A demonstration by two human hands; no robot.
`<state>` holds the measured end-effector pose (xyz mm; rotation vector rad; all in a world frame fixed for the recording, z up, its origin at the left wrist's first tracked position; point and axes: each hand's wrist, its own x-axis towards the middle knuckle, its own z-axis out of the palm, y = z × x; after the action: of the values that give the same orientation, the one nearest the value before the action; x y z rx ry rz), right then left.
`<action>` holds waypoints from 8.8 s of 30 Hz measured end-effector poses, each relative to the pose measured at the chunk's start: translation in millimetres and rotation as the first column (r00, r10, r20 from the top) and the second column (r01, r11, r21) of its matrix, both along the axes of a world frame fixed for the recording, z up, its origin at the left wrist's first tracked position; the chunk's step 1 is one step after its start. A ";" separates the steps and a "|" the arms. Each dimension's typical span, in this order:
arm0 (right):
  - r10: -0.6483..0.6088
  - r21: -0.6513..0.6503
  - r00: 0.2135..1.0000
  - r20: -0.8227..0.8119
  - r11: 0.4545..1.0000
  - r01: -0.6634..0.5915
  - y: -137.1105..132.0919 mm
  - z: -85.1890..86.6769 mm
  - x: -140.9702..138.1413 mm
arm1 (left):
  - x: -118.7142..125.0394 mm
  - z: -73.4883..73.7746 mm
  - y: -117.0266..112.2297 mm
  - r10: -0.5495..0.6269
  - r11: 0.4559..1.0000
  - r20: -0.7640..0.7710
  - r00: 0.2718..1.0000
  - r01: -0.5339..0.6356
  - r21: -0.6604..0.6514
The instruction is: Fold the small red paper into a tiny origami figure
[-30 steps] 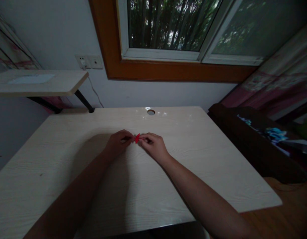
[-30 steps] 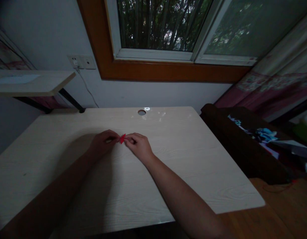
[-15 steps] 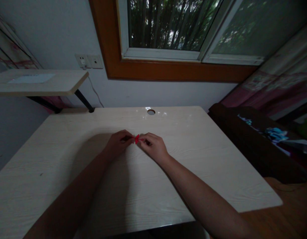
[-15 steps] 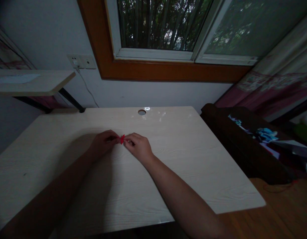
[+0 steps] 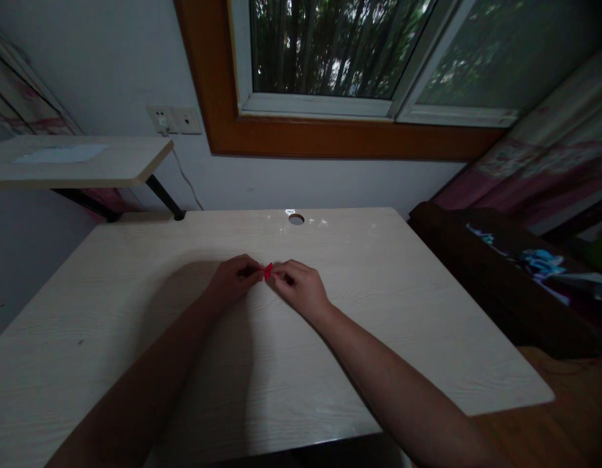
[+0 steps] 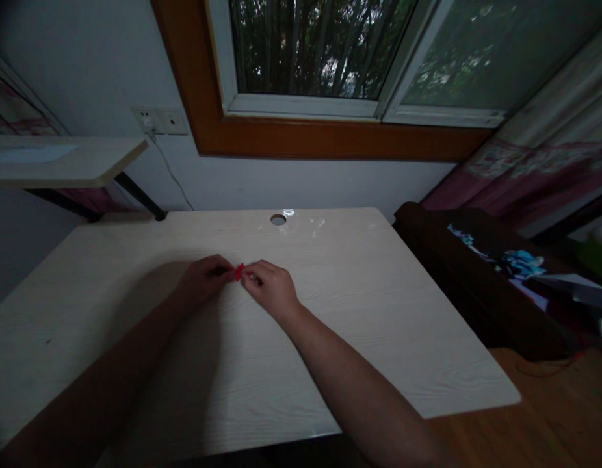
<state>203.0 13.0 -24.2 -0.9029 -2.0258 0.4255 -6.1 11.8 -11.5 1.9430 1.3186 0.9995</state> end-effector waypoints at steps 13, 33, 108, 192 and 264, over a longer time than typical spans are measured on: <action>-0.020 -0.049 0.999 -0.040 0.999 0.018 -2.4 4.9 -1.4 | -0.8 -3.0 1.8 -0.009 1.000 -0.013 1.000 0.009 0.015; -0.020 -0.019 1.000 0.014 1.000 0.020 -3.4 1.2 -3.8 | -2.7 -8.9 2.0 0.006 1.000 -0.033 0.999 -0.007 -0.026; -0.130 -0.214 0.965 -0.228 0.973 0.081 -1.3 6.1 -1.0 | -5.3 -1.6 5.1 0.113 0.986 0.387 0.915 -0.055 -0.158; -0.215 -0.154 0.952 -0.218 0.971 0.184 -3.4 11.2 4.3 | -2.9 -4.3 6.5 0.224 0.972 0.359 0.906 -0.234 -0.018; -0.210 -0.052 0.942 -0.261 0.978 0.204 -0.3 -2.2 13.5 | -10.6 -17.7 16.0 0.303 0.951 0.269 0.914 -0.271 -0.150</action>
<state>216.5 12.7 -26.4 -1.0060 -1.6664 0.4294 -16.7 27.7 -29.2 1.4782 1.4780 1.2698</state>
